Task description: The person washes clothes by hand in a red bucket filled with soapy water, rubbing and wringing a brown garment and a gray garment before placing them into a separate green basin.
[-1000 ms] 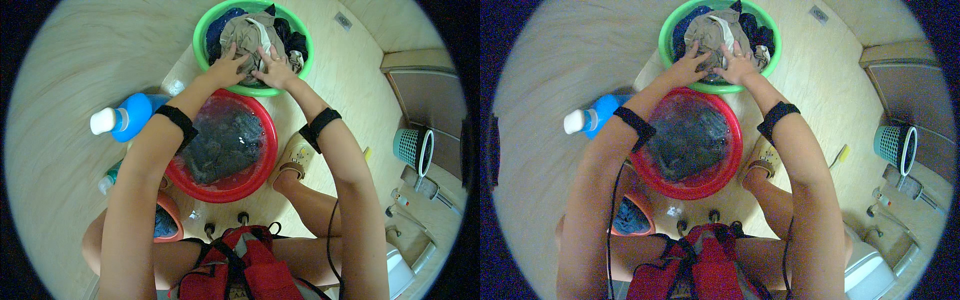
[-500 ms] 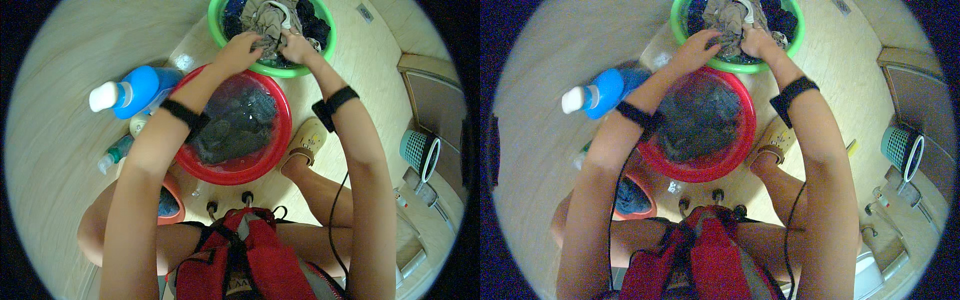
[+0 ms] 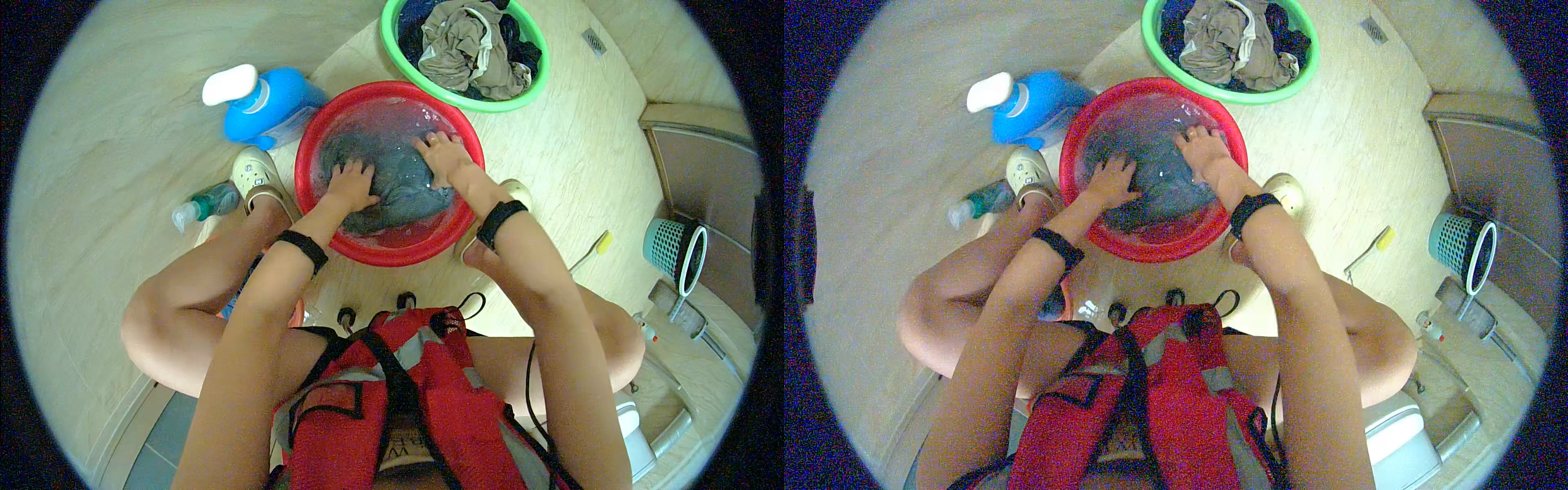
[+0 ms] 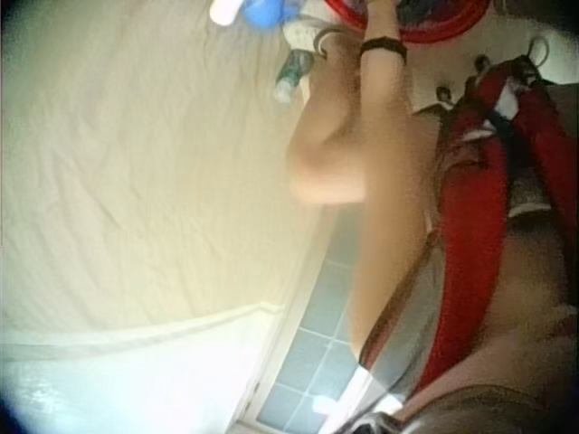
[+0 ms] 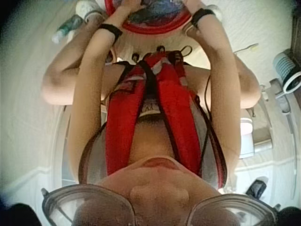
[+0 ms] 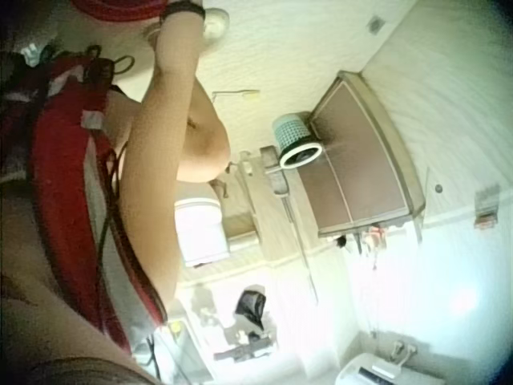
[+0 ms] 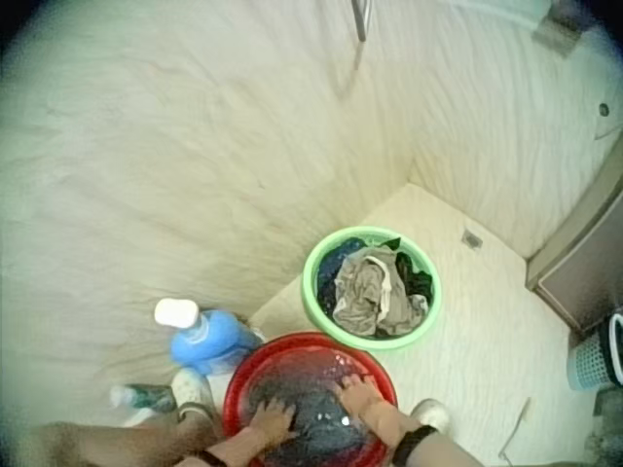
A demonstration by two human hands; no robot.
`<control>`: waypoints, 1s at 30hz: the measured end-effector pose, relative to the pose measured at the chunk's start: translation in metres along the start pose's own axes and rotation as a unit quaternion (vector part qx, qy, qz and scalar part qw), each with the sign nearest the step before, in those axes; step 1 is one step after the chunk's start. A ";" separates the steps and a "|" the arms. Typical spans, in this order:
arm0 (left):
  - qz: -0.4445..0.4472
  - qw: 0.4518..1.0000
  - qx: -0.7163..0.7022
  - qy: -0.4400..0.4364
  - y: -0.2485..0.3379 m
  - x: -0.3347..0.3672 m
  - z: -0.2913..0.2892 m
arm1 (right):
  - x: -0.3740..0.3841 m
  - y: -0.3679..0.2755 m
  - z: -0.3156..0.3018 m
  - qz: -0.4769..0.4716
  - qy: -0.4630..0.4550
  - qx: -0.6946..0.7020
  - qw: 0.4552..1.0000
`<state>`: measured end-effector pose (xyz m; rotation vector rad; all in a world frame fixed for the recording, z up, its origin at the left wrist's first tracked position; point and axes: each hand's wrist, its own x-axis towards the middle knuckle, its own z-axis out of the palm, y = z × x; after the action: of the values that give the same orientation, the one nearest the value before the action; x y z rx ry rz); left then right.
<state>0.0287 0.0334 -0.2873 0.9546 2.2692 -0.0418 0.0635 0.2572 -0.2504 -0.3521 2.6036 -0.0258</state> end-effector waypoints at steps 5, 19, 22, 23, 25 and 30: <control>0.037 0.997 0.066 -0.036 0.000 -0.019 0.007 | -0.014 -0.015 0.037 0.100 -0.131 0.010 0.986; 0.172 0.897 -0.332 0.235 0.060 -0.067 -0.052 | -0.102 -0.028 -0.127 0.062 0.087 0.432 0.895; 0.265 0.800 -0.383 0.378 0.080 -0.100 -0.119 | -0.122 -0.045 -0.181 0.032 0.162 0.361 0.918; 0.280 0.797 -0.399 0.356 0.084 -0.112 -0.143 | -0.125 -0.049 -0.193 -0.018 0.192 0.351 0.916; 0.286 0.783 -0.445 0.327 0.096 -0.137 -0.191 | -0.138 -0.059 -0.222 -0.066 0.256 0.307 0.914; 0.296 0.844 -0.374 0.245 0.080 -0.156 -0.250 | -0.155 -0.080 -0.267 -0.090 0.353 0.307 0.879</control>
<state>0.0182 0.0624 0.0168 1.2383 1.9820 1.3893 0.0821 0.2060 0.0639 -0.3925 3.0319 -1.2243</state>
